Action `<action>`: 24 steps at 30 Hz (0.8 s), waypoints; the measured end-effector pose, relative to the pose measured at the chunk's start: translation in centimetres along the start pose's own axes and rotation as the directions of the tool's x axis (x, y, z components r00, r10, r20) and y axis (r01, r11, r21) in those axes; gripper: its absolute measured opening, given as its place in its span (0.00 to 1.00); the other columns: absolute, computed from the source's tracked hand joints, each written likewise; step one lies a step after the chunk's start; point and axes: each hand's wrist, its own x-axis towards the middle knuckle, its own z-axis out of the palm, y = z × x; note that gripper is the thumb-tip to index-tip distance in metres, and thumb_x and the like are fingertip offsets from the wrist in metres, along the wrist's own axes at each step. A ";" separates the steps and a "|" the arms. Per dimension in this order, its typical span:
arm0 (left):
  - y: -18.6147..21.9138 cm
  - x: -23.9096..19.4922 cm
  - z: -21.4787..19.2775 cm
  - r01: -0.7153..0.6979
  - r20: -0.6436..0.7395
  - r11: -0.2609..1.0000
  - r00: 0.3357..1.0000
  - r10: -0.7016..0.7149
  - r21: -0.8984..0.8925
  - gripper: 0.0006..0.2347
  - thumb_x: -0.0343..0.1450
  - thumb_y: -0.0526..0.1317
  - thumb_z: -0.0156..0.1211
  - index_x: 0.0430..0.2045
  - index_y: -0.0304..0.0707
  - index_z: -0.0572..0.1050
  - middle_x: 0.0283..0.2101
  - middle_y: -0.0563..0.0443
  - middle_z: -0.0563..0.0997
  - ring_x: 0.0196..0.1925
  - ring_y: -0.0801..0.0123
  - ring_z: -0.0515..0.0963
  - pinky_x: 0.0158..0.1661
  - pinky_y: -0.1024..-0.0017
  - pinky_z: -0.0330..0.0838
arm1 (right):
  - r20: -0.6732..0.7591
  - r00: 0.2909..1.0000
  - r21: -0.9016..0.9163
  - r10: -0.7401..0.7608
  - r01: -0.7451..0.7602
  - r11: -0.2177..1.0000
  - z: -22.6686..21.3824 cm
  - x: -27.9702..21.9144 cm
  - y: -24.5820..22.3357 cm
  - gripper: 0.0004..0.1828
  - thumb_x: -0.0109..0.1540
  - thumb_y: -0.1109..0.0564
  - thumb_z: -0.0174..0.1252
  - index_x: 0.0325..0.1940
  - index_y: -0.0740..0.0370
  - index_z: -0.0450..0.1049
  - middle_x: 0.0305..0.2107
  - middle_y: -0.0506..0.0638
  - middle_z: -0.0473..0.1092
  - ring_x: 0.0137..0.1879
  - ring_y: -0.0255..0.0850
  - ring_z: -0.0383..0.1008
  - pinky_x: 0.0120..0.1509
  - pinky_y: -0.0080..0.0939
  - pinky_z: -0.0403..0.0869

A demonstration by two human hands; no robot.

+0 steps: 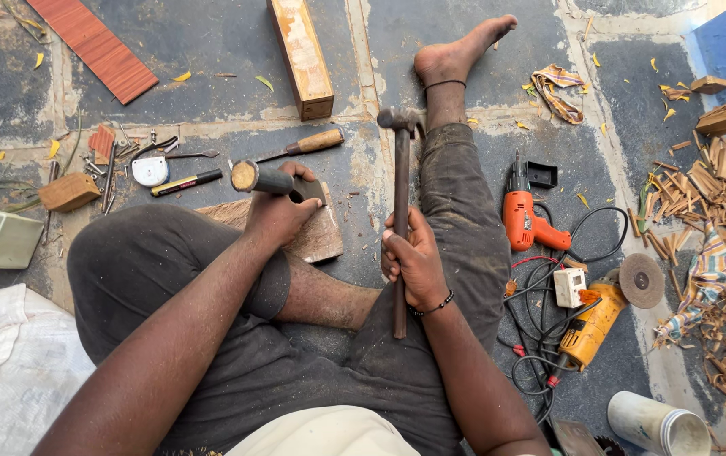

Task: The person sits on the floor and uses a hammer and chisel to carve a rectangular piece of wood. They repeatedly strike the chisel to remove wood chips, occasionally pausing to inspect the work or adjust the wood's position.

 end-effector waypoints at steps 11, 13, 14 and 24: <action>0.2 -0.3 0.7 -0.021 0.008 0.999 1.000 0.022 -0.050 0.19 0.67 0.39 0.68 0.49 0.49 0.67 0.48 0.47 0.76 0.48 0.57 0.81 0.48 0.60 0.78 | 0.175 0.817 0.058 -0.549 0.548 0.835 3.6 2.8 -8.8 0.09 0.75 0.54 0.51 0.43 0.58 0.63 0.20 0.44 0.58 0.20 0.30 0.58 0.22 0.32 0.62; 0.2 0.2 0.5 -0.050 -0.010 0.997 0.999 0.050 -0.066 0.19 0.66 0.39 0.69 0.47 0.48 0.68 0.46 0.47 0.77 0.48 0.57 0.82 0.48 0.61 0.78 | 0.206 0.803 0.160 -0.560 0.537 0.828 4.7 3.2 -11.0 0.12 0.77 0.51 0.51 0.43 0.58 0.63 0.21 0.43 0.57 0.18 0.29 0.56 0.22 0.31 0.60; 0.2 0.4 0.4 -0.070 -0.038 0.995 0.997 0.068 -0.076 0.19 0.64 0.39 0.71 0.46 0.47 0.69 0.45 0.47 0.77 0.48 0.57 0.81 0.49 0.61 0.77 | 0.223 0.792 0.146 -0.569 0.550 0.822 5.2 3.4 -12.1 0.12 0.77 0.50 0.51 0.43 0.58 0.62 0.20 0.43 0.56 0.18 0.29 0.55 0.22 0.31 0.59; 0.0 1.2 0.1 0.000 0.028 0.999 1.000 0.000 -0.033 0.19 0.64 0.40 0.71 0.46 0.50 0.70 0.48 0.49 0.77 0.49 0.60 0.81 0.51 0.64 0.76 | 0.438 0.690 0.121 -0.576 0.589 0.799 9.0 5.3 -16.6 0.16 0.79 0.49 0.51 0.41 0.59 0.62 0.19 0.45 0.56 0.16 0.28 0.55 0.21 0.31 0.60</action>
